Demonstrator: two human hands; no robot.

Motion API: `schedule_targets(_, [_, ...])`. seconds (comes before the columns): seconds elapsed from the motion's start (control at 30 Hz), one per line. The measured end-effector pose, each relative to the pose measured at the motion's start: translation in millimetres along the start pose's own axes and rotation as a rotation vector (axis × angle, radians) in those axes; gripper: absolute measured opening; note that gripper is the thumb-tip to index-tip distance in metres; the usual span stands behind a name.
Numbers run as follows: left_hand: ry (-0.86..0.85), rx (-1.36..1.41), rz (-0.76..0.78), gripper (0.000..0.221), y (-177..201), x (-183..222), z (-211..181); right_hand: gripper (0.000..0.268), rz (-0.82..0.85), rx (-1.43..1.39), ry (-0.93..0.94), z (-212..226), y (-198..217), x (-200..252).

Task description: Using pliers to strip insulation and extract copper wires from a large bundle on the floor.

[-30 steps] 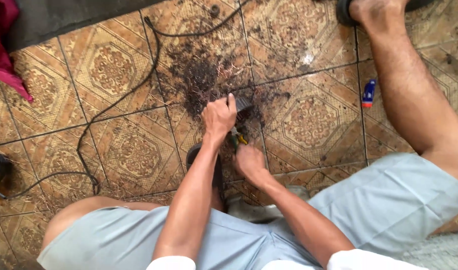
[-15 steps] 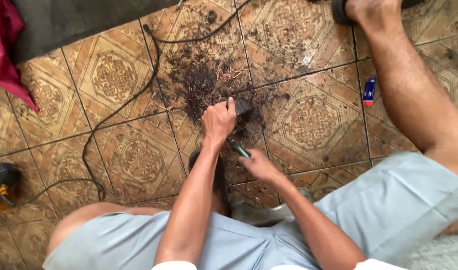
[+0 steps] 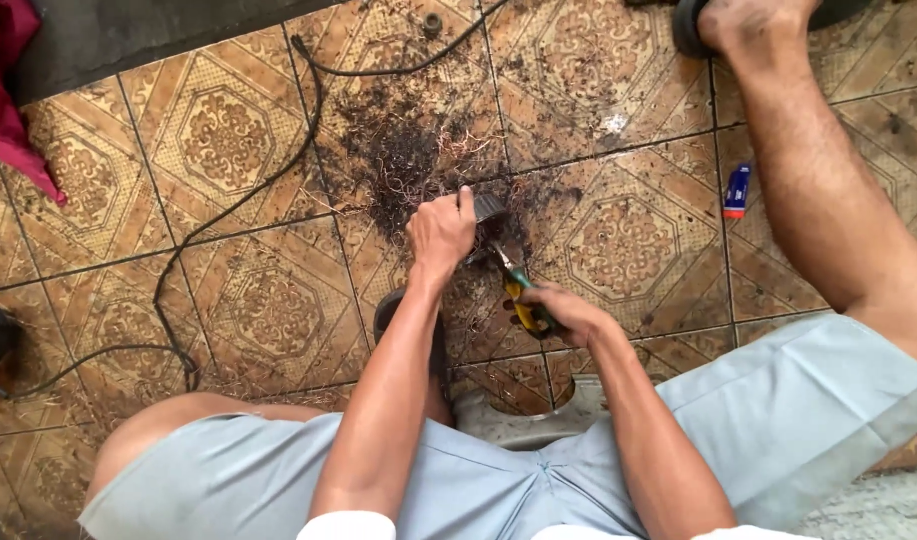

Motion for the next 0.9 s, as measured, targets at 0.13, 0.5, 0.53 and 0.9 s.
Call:
schedule_targets(0.13, [-0.060, 0.076, -0.029, 0.057, 3, 7, -10, 0.051, 0.045, -0.059, -0.037, 32, 2, 18])
schedule_targets(0.5, [0.034, -0.030, 0.031, 0.061, 2, 8, -13, 0.046, -0.010, 0.005, 0.160, 2, -19, -75])
schedule_targets(0.53, [-0.016, 0.034, -0.003, 0.056, 4, 10, -14, 0.039, -0.046, 0.473, 0.285, 17, -33, -55])
schedule_targets(0.9, [-0.018, -0.073, 0.010, 0.063, -1, 6, -17, 0.032, -0.217, 0.804, 0.466, -5, -70, -114])
Point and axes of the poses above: each hand's wrist, its own x-axis away from the middle knuckle, its own y-axis out of the back of the hand, z = x × y, the point moved 3 cm from there along -x, towards the middle knuckle, and after that the axes turned 15 degrees about x, right-handed, at the moved point
